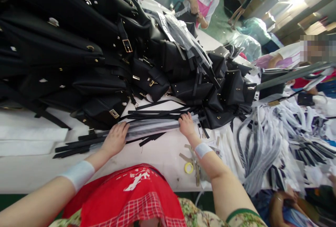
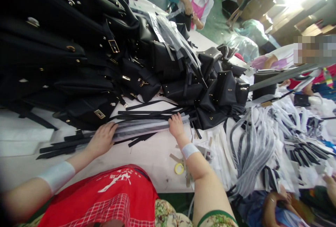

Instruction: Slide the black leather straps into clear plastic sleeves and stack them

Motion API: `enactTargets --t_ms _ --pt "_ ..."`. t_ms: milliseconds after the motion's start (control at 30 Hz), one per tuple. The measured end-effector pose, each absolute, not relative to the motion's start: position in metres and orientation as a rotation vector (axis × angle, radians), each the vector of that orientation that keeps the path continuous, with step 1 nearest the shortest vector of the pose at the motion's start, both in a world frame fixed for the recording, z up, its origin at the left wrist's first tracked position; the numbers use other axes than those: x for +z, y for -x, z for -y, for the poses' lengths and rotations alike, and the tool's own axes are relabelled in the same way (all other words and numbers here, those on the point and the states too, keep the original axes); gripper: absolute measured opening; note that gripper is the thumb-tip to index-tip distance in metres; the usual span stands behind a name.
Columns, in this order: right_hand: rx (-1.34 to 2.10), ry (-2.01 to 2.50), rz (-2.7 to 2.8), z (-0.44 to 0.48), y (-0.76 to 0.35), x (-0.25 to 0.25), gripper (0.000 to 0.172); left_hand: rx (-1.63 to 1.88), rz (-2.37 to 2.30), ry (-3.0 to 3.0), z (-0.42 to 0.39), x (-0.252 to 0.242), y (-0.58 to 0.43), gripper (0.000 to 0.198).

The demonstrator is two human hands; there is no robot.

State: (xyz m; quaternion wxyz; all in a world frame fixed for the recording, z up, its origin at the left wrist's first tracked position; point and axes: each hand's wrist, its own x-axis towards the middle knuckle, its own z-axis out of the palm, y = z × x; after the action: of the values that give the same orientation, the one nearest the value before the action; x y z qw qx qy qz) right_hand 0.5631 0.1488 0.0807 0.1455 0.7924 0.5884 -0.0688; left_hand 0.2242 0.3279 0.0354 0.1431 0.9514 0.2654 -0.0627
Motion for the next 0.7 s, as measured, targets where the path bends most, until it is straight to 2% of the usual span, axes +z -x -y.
enactTargets --t_ms 100,200,333,433,700 --pt "-0.145 -2.275 -1.791 -0.140 -0.543 0.120 0.026 -0.027 -0.702 -2.752 -0.309 0.033 -0.225 0.078" --pt "-0.069 -2.283 -1.992 -0.126 -0.512 0.173 0.023 0.118 -0.666 -2.666 -0.292 0.037 -0.234 0.084" --pt "0.115 -2.297 -2.268 -0.101 -0.469 0.244 0.025 0.199 -0.595 -2.550 -0.285 0.053 -0.244 0.063" --pt "0.321 -2.319 -2.330 -0.081 -0.455 0.278 0.030 0.200 -0.547 -2.538 -0.283 0.074 -0.239 0.045" --pt "0.578 -2.426 -2.112 -0.036 -0.457 0.326 0.031 0.216 -0.515 -2.448 -0.265 0.174 -0.164 0.040"
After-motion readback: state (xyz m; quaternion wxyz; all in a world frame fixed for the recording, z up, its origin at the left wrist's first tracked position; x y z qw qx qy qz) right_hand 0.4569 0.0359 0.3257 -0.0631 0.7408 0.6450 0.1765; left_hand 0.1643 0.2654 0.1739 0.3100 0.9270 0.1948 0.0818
